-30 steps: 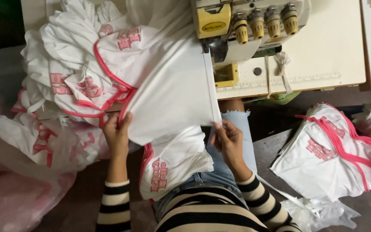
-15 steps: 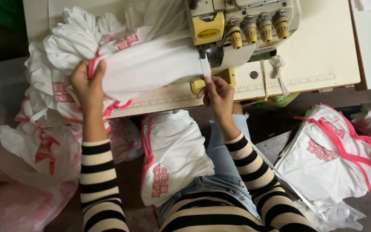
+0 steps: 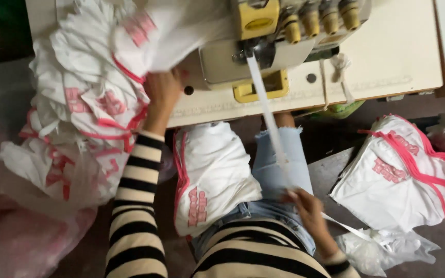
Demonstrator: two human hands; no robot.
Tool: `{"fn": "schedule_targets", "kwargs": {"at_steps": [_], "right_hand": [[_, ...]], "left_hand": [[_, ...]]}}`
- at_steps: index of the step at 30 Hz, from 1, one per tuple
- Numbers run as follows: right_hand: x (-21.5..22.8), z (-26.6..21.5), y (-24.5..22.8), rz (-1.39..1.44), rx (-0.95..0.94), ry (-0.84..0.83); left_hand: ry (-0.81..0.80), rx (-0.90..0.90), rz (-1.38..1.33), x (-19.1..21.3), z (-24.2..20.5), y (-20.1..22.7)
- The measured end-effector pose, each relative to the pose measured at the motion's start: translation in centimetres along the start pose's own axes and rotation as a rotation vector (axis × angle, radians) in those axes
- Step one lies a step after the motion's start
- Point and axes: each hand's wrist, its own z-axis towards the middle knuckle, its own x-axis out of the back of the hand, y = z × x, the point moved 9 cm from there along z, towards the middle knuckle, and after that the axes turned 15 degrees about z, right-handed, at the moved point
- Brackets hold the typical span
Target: Sewing white fabric pieces with pink trim using an industrial sewing machine on a factory floor.
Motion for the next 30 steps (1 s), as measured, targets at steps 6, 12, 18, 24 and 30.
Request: {"fn": "schedule_targets", "kwargs": {"at_steps": [6, 12, 18, 24, 30], "right_hand": [[34.2, -16.1, 20.4, -0.892, -0.374, 0.346], [10.1, -4.2, 1.5, -0.234, -0.321, 0.342], [-5.1, -0.3, -11.5, 0.615, 0.010, -0.452], [9.4, 1.6, -5.0, -0.854, -0.167, 0.135], [3.5, 5.7, -6.3, -0.756, 0.083, 0.181]], "left_hand": [[-0.006, 0.311, -0.118, -0.6, -0.5, -4.3], [-0.425, -0.035, -0.173, 4.7, -6.5, 6.9], [-0.955, -0.377, -0.705, -6.5, -18.4, 20.0], [-0.982, -0.454, -0.534, -6.6, -17.7, 22.8], [-0.637, -0.223, -0.593, -4.3, -17.7, 22.4]]}}
